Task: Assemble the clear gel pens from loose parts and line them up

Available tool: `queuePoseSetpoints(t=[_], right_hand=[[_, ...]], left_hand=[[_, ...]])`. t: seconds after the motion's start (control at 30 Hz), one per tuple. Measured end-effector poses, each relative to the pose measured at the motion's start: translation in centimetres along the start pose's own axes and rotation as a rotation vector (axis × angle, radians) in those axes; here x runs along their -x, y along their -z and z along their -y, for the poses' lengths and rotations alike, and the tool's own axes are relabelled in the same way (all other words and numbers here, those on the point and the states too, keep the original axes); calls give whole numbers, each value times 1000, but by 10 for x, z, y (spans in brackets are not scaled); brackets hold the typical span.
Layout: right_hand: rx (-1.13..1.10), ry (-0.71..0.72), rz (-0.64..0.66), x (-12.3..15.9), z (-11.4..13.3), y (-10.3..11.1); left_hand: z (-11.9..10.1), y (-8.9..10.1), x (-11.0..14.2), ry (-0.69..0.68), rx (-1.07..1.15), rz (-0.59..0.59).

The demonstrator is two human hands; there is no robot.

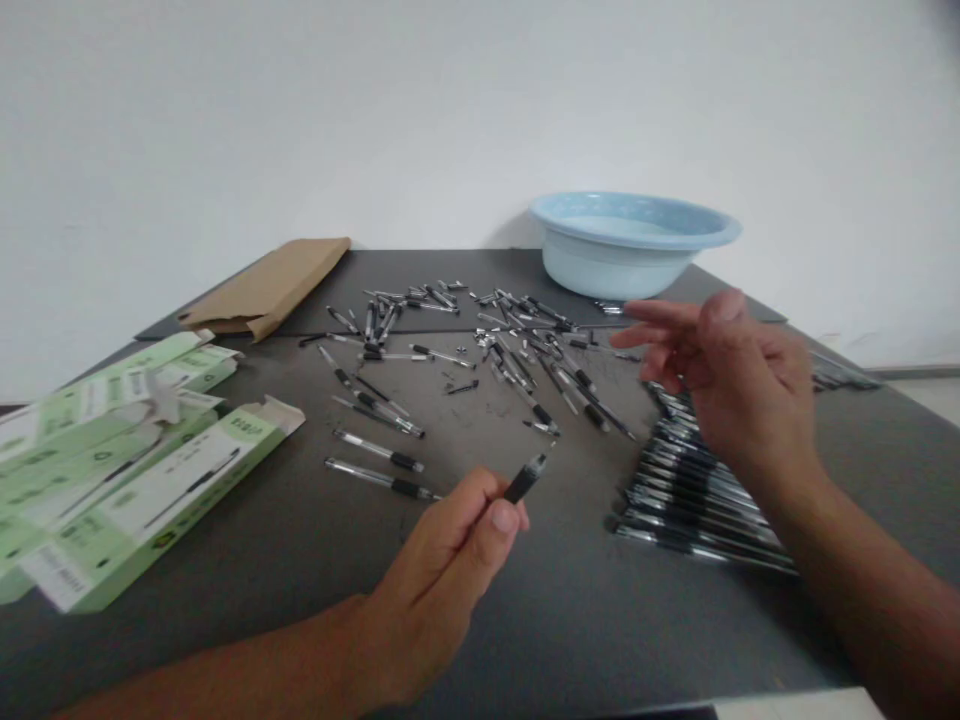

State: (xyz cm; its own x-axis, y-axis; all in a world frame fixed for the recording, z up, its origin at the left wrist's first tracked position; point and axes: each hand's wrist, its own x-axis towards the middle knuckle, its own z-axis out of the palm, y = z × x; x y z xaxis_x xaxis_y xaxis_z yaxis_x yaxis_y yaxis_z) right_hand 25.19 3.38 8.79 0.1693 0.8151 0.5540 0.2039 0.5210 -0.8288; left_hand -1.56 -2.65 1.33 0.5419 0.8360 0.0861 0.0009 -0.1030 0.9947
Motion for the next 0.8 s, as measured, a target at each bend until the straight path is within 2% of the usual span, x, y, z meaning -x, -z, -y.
queuePoseSetpoints(t=[0.07, 0.13, 0.3, 0.53, 0.8], right_hand=[[186, 0, -123, -10, -8, 7], [378, -4, -149, -16, -17, 15], [647, -42, 0, -22, -37, 28], [686, -116, 189, -20, -58, 26], [829, -34, 370, -17, -51, 23]], left_hand=[[1, 0, -1, -31, -33, 8], [1, 0, -1, -43, -65, 17], [-3, 2, -1, -75, -136, 34], [-2, -1, -3, -87, -98, 56], [-6, 2, -7, -71, -46, 0]])
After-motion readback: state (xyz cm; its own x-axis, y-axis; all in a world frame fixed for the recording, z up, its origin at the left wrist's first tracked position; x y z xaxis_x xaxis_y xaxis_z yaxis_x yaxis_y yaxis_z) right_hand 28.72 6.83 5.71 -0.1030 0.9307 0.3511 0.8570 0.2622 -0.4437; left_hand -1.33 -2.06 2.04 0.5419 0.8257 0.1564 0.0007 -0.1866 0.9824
